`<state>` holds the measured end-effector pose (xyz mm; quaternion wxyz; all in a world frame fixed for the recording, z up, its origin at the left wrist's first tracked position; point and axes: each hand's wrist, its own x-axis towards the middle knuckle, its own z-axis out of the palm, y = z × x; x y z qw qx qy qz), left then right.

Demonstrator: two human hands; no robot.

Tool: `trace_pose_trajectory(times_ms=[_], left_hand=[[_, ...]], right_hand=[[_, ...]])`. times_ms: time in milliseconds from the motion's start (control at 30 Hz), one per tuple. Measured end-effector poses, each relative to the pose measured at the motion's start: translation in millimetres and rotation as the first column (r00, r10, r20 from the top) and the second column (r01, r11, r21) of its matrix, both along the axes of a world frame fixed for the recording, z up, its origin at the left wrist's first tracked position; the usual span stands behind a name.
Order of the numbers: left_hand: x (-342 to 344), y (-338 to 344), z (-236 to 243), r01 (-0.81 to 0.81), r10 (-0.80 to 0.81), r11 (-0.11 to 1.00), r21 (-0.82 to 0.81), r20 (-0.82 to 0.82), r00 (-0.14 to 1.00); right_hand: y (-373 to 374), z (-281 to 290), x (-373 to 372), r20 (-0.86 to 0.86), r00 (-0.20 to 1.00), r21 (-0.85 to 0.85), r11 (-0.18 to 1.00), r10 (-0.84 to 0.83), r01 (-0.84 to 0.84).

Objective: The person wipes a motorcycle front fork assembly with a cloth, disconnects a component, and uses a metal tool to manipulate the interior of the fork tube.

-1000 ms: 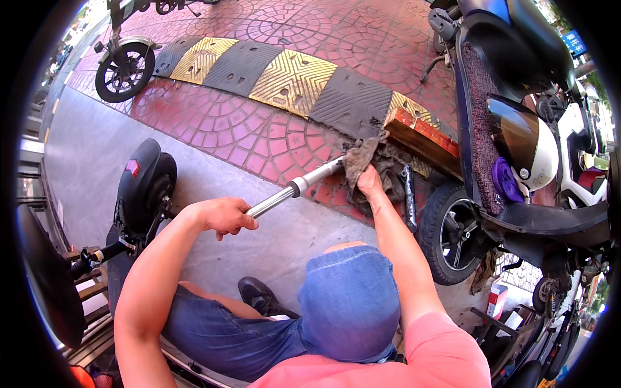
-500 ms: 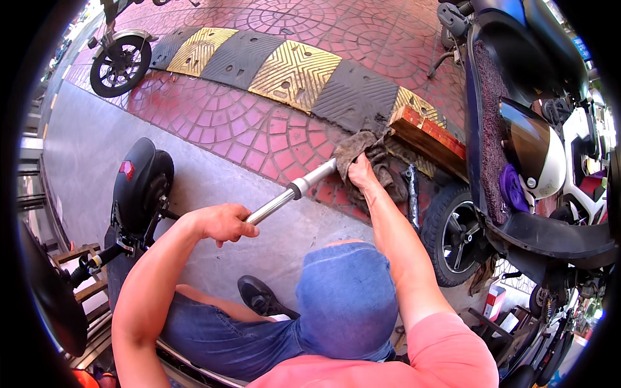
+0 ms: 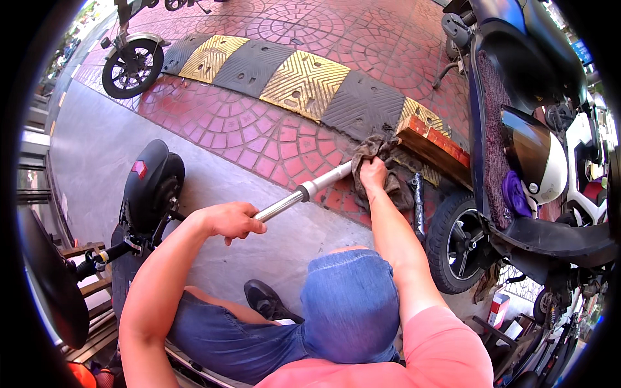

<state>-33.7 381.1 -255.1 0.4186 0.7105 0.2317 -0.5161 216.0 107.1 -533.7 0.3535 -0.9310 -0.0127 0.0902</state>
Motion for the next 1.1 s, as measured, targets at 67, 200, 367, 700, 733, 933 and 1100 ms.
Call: trace_pose_trajectory(times_ms=[67,200,367,700,733,933,1100], left_hand=[[3,-4,-1,0.027,-0.027,0.999,0.027,0.01,1.0],[-1,-4,-2,0.08,-0.08,0.995,0.058,0.001,0.997],[-2,-2,-6,0.096,-0.099,0.991,0.096,0.028,0.995],[-13,-12,-15,0.228,-0.23,0.968,0.104,0.003,0.973],[-18,-12,-15,0.222,-0.222,0.97,0.096,-0.007,0.975],[-18,-13,-37,0.291,-0.295,0.954,0.067,0.051,0.954],[-20,-11,-32,0.222,-0.223,0.974,0.045,0.028,0.974]], right_hand=[[-18,-11,12,-0.184,0.945,0.302,0.899,-0.272,0.318],[-49,-11,23,-0.685,0.722,0.627,0.423,-0.1,0.654],[-50,-1,6,-0.312,0.912,0.73,0.682,0.266,0.05],[0,32,4,-0.771,0.617,0.416,0.859,0.16,0.297],[10,38,-4,-0.712,0.692,0.449,0.834,0.118,0.32],[-1,-2,0,-0.571,0.817,0.507,0.752,-0.073,0.422],[13,12,-10,-0.417,0.894,0.366,0.87,-0.165,0.33]])
